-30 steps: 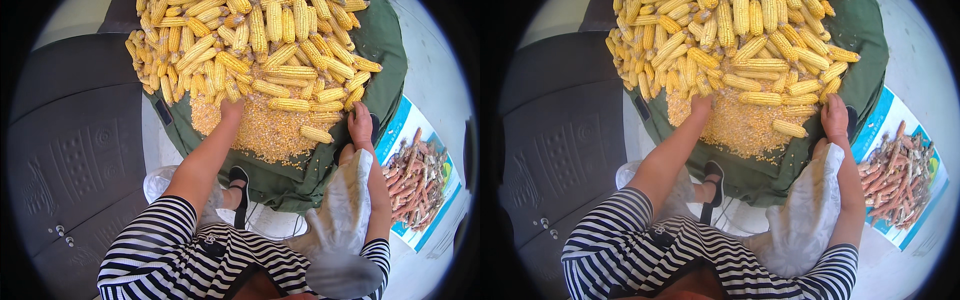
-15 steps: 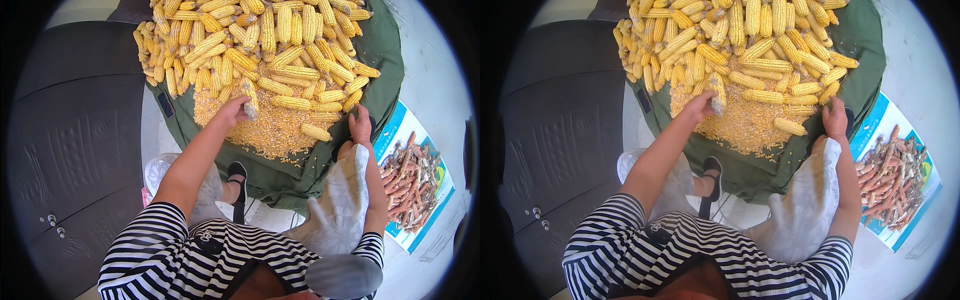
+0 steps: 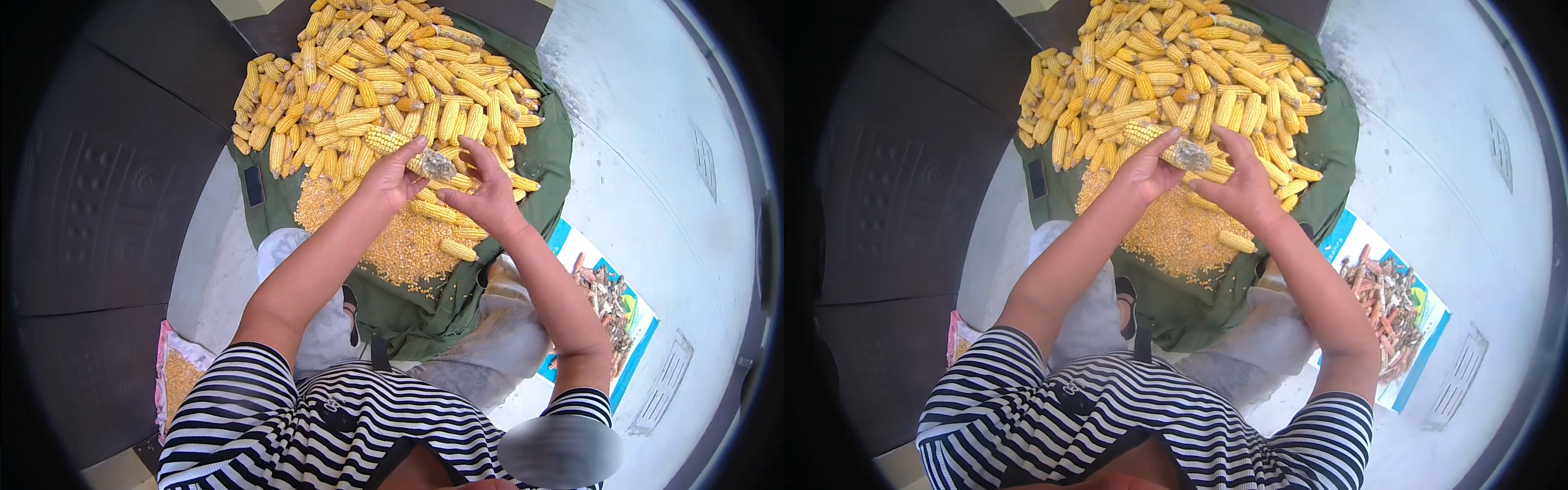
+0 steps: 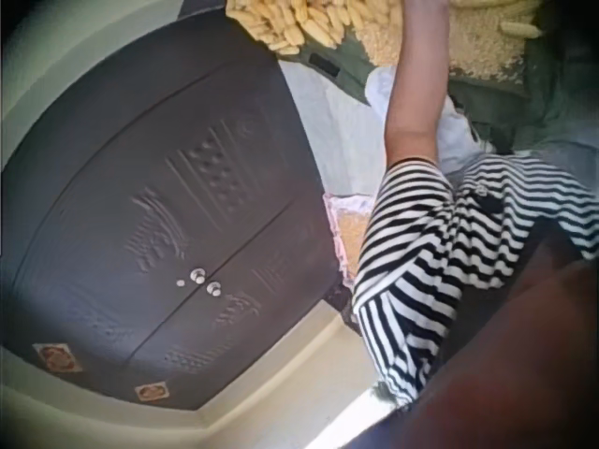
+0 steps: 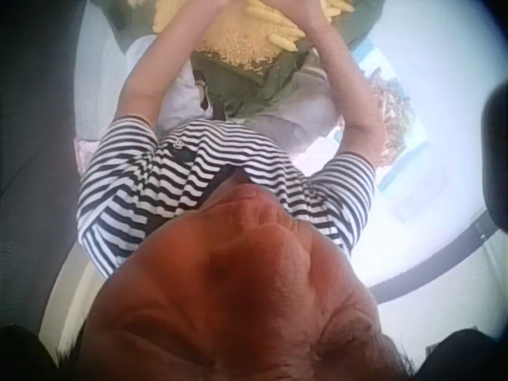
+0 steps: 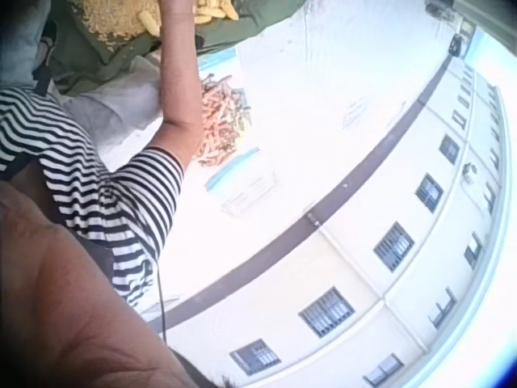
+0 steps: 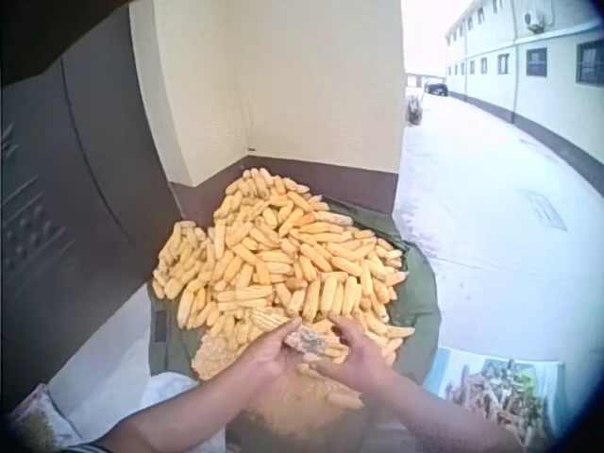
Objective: The person sits on the floor and shucks dried corn cobs by hand, removing kernels into a pile on a green tarp. The person discards the bare cobs onto a nearby paper sheet.
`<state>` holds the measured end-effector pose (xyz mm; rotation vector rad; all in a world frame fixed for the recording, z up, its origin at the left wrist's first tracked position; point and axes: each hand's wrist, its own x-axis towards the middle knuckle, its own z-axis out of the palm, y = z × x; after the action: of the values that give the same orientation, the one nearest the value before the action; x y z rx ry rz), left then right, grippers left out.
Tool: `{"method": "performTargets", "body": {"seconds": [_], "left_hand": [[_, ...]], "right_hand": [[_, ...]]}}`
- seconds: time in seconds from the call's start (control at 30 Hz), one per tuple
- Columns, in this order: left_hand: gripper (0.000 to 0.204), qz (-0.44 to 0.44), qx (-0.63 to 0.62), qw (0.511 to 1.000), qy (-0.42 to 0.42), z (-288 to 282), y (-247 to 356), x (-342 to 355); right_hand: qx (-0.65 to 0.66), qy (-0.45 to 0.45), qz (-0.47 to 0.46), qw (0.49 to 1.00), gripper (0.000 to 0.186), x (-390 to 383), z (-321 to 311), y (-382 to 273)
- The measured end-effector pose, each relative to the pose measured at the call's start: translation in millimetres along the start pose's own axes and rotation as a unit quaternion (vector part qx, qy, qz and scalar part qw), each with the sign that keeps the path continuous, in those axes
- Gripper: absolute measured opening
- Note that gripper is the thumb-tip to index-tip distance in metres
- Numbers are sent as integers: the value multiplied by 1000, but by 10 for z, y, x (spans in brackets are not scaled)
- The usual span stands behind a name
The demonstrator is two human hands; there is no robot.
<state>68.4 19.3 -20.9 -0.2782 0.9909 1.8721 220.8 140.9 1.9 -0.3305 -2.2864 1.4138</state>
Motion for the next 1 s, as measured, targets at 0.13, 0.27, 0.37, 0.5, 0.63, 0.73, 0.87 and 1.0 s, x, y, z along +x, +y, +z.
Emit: {"method": "performTargets", "body": {"seconds": [0.13, 0.27, 0.37, 0.5, 0.63, 0.73, 0.87, 1.0], "left_hand": [[38, -11, 16, 997, -73, 114, -26, -424], [44, 25, 111, 993, -27, 0, -82, -884], [46, 66, 94, 993, 1, -267, -49, -1021], [45, 75, 136, 988, 6, -596, -73, -1035], [44, 87, 111, 988, 63, -665, -275, -1131], [46, 98, 88, 988, 80, -682, -468, -1131], [44, 126, 62, 987, 79, -631, -607, -1061], [43, 135, 104, 983, 69, -538, -560, -1060]], "right_hand": [[-32, 87, -72, 993, 74, -68, 408, -219], [74, 147, -27, 986, 47, -393, 696, -315], [144, 163, 8, 976, 40, -709, 883, -363], [222, 202, 36, 953, 32, -923, 1174, -339], [317, 261, 92, 907, 25, -946, 1385, -190], [333, 313, 163, 874, 24, -911, 1430, -12], [432, 346, 158, 818, 22, -743, 1399, 204], [600, 326, 170, 710, 27, -605, 1255, 369]]}}
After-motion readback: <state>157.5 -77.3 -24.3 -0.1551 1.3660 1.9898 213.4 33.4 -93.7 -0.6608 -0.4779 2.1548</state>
